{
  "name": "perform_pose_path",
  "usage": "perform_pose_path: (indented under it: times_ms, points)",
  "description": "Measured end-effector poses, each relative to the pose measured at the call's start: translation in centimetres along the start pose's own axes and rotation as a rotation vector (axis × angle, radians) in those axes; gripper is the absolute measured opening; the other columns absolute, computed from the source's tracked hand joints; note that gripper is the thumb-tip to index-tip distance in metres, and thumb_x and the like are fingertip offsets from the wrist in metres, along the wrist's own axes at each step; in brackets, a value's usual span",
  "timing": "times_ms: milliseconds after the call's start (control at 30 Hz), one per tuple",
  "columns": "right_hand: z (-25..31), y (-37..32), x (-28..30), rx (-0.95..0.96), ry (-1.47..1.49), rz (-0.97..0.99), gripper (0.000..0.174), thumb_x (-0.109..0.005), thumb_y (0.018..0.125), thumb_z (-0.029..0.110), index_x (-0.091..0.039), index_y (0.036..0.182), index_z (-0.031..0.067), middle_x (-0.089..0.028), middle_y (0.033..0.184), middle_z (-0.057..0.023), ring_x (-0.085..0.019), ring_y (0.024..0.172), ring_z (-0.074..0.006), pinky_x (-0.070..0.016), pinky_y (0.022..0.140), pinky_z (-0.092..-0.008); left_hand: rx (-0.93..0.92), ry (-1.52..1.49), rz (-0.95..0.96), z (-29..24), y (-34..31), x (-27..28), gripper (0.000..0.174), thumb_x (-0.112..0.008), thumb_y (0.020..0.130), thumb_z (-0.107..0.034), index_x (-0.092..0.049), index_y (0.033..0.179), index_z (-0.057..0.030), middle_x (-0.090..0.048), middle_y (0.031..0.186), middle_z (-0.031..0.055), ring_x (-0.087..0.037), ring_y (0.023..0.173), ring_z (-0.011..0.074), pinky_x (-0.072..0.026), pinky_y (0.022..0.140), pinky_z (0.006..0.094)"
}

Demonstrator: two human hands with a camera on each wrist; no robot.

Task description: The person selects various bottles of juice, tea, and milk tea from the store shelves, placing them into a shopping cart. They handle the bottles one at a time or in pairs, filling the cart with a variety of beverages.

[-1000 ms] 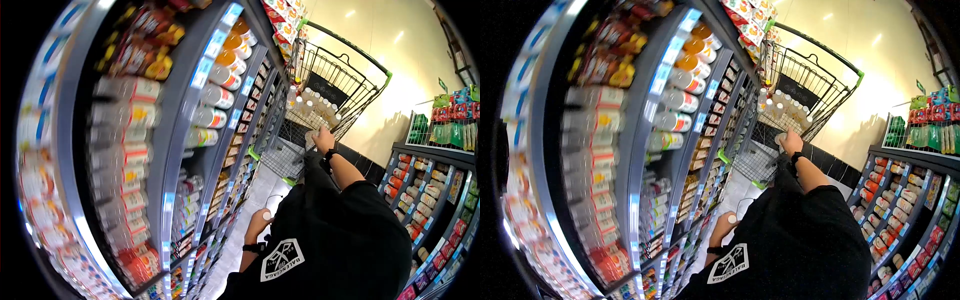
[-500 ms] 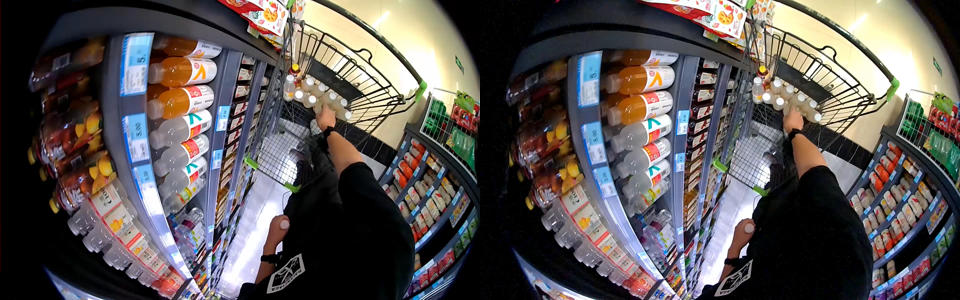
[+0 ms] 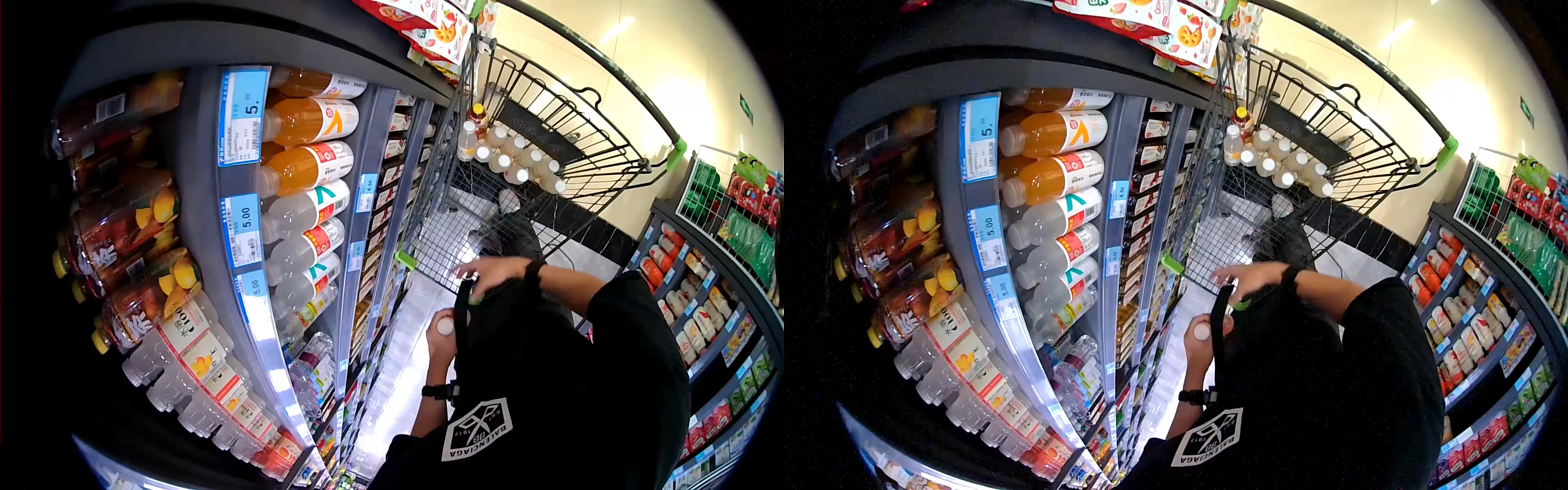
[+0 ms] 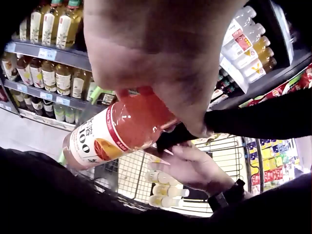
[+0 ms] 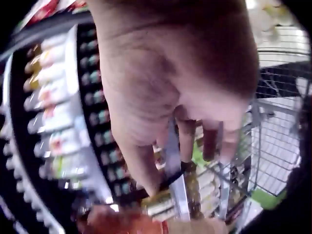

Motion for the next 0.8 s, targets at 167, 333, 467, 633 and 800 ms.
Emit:
perform_pose_path:
  times_ms: [167, 333, 467, 633, 800]
  points:
    - [5.2, -0.4, -3.8, 0.142, -0.115, -0.119, 0.068, -0.082, 0.075, 0.022, -0.059, 0.136, 0.0033, -0.066, 0.132, -0.0173, -0.067, 0.116, -0.036, -0.0517, 0.102, -0.0442, -0.173, -0.07, -0.16, -5.5, 2.5, -1.4, 0.033, -0.087, 0.081, -0.007, -0.069, 0.108, -0.0026, -0.073, 0.103, 0.0059, -0.068, 0.094, 0.0153, -0.0537, 0.087, 0.0298]
    - [5.6, -1.4, -1.1, 0.323, -0.307, -0.347, 0.065, -0.076, 0.072, 0.013, -0.06, 0.134, 0.0049, -0.069, 0.119, -0.0172, -0.066, 0.111, -0.0401, -0.053, 0.097, -0.0471, -0.45, 0.188, -0.002, -7.7, 5.0, -2.6, 0.02, -0.075, 0.082, 0.002, -0.068, 0.1, -0.0035, -0.07, 0.103, 0.0132, -0.069, 0.101, 0.0314, -0.0531, 0.095, 0.0379]
    - [-0.6, -1.6, 1.4, -0.175, -0.702, -0.318, 0.066, -0.071, 0.075, 0.007, -0.061, 0.14, 0.0153, -0.07, 0.111, -0.0114, -0.07, 0.106, -0.0349, -0.0558, 0.086, -0.0482, -0.639, 0.595, 0.052, -7.6, 6.9, -4.3, 0.018, -0.077, 0.077, 0.001, -0.065, 0.089, -0.0039, -0.067, 0.096, 0.0137, -0.065, 0.091, 0.0363, -0.0519, 0.086, 0.0415]
    - [1.3, -2.5, 3.0, 0.034, -0.531, -0.35, 0.06, -0.075, 0.078, 0.016, -0.064, 0.137, 0.0161, -0.07, 0.121, -0.0127, -0.069, 0.107, -0.036, -0.0552, 0.088, -0.0466, -0.463, 0.312, 0.035, -7.3, 9.3, -4.3, 0.021, -0.083, 0.078, -0.005, -0.067, 0.092, -0.0041, -0.069, 0.1, 0.0103, -0.066, 0.101, 0.0298, -0.0523, 0.089, 0.0405]
    - [3.4, -2.3, 3.0, 0.043, -0.463, -0.524, 0.066, -0.083, 0.073, 0.034, -0.06, 0.129, 0.0103, -0.07, 0.116, -0.0139, -0.066, 0.107, -0.0396, -0.0546, 0.09, -0.0489, -0.41, 0.268, 0.084, -10.3, 10.4, -6.6, 0.033, -0.087, 0.079, -0.011, -0.069, 0.105, -0.0039, -0.064, 0.121, 0.0138, -0.061, 0.117, 0.0302, -0.0485, 0.101, 0.0435]
Point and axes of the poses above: each hand's wrist, its own y-axis towards the middle knuckle, its own x-axis out of the back of the hand, z = x × y, the point moved 2 cm from there along y, towards the middle knuckle
